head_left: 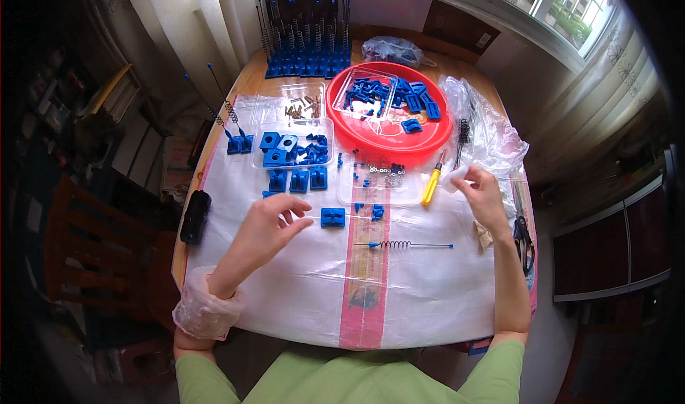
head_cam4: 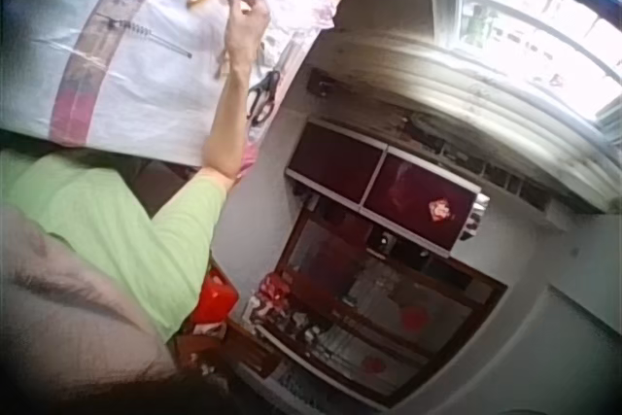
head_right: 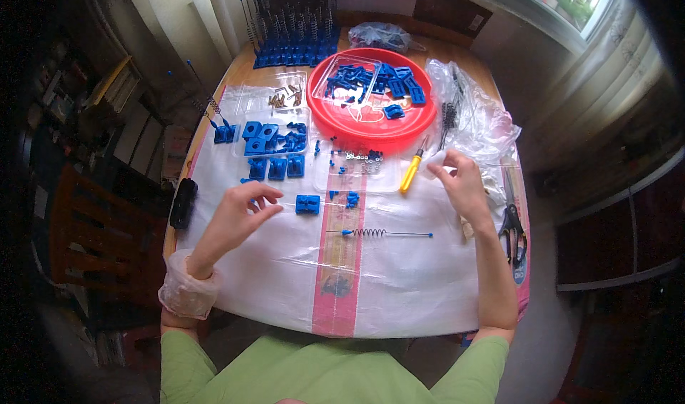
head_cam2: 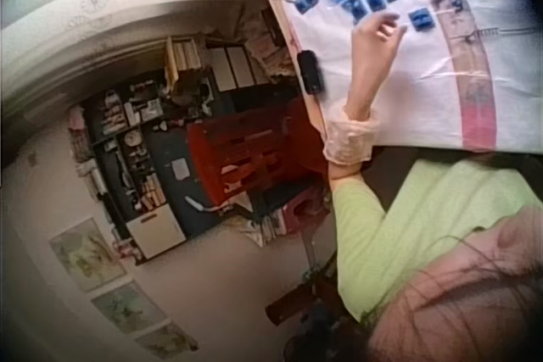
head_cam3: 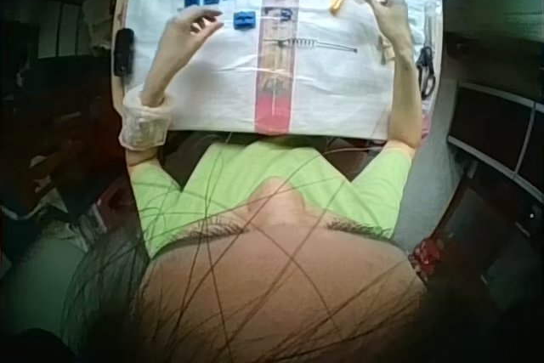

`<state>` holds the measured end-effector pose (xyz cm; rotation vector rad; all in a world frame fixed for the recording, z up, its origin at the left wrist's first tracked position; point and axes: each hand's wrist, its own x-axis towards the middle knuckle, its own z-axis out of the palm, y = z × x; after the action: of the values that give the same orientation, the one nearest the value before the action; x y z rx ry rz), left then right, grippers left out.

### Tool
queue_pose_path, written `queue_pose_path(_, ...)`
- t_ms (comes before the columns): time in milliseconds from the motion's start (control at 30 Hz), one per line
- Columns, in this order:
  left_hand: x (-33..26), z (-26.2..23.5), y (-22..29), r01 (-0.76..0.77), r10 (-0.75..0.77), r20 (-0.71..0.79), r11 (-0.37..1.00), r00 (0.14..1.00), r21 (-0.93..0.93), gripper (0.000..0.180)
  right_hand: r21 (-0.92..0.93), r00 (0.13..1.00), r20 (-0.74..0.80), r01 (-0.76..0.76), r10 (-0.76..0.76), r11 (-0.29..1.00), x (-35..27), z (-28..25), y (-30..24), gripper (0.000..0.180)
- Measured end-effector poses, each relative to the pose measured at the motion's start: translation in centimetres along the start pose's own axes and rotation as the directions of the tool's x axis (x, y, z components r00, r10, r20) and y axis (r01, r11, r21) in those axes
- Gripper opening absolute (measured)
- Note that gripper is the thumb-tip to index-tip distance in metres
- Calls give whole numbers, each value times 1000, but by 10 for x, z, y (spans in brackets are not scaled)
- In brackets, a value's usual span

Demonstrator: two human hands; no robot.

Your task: Assembling a spring and rod into a blue plastic fixture component.

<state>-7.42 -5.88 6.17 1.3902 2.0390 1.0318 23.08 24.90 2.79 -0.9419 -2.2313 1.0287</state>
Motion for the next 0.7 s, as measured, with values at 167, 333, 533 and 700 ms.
queue_pose_path(167, 2, 39, -29, -89, 87, 22, 988, 996, 127, 42, 291, 997, 47, 42, -58, 956, -5, -17, -23, 22)
queue_pose_path(333, 9, 47, -31, -141, 143, 4, 976, 990, 167, 45, 299, 993, 120, -38, 2, 953, -21, -26, -46, 23)
queue_pose_path(533, 11, 53, -30, -141, 151, -64, 980, 986, 137, 39, 432, 986, 156, -20, -53, 902, -42, -2, -53, 27)
queue_pose_path(700, 13, 57, -34, -129, 139, -78, 984, 987, 122, 33, 608, 978, 205, -92, -44, 789, -51, 19, -43, 45)
